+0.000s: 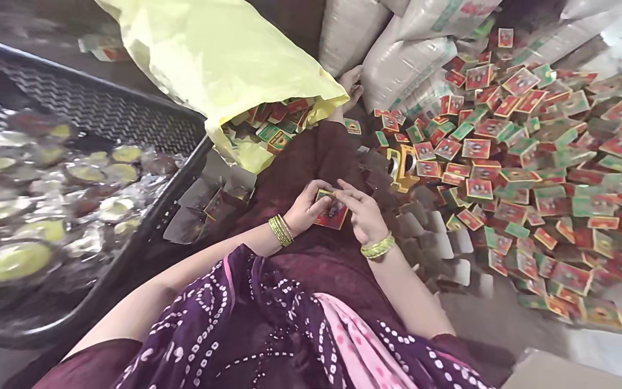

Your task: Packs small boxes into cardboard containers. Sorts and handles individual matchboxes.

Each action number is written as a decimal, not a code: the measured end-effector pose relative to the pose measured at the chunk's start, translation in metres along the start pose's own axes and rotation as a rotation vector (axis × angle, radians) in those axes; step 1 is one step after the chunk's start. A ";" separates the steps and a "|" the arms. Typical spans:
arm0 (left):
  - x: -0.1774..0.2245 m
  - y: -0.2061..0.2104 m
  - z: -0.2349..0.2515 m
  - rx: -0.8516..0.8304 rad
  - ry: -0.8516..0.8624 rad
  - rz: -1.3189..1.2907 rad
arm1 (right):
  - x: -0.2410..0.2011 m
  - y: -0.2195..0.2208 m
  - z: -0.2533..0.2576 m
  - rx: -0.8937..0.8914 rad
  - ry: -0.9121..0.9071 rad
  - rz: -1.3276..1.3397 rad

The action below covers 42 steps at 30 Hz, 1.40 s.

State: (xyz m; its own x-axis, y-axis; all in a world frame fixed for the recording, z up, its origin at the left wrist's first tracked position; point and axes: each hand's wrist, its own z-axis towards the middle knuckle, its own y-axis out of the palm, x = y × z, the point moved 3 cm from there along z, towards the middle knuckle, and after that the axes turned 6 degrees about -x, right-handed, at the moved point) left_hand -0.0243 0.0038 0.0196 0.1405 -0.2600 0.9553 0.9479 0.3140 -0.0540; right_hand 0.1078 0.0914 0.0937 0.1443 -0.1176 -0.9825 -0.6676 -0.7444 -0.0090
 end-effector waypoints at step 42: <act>-0.002 0.002 0.006 -0.026 -0.203 -0.155 | 0.030 -0.172 0.067 0.223 0.518 -1.171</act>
State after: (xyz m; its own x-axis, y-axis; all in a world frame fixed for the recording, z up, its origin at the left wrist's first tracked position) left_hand -0.0247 0.0103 0.0193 -0.0646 -0.1133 0.9915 0.9611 0.2604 0.0923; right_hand 0.1778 0.2599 0.0529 0.9510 0.2484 -0.1842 -0.0522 -0.4582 -0.8873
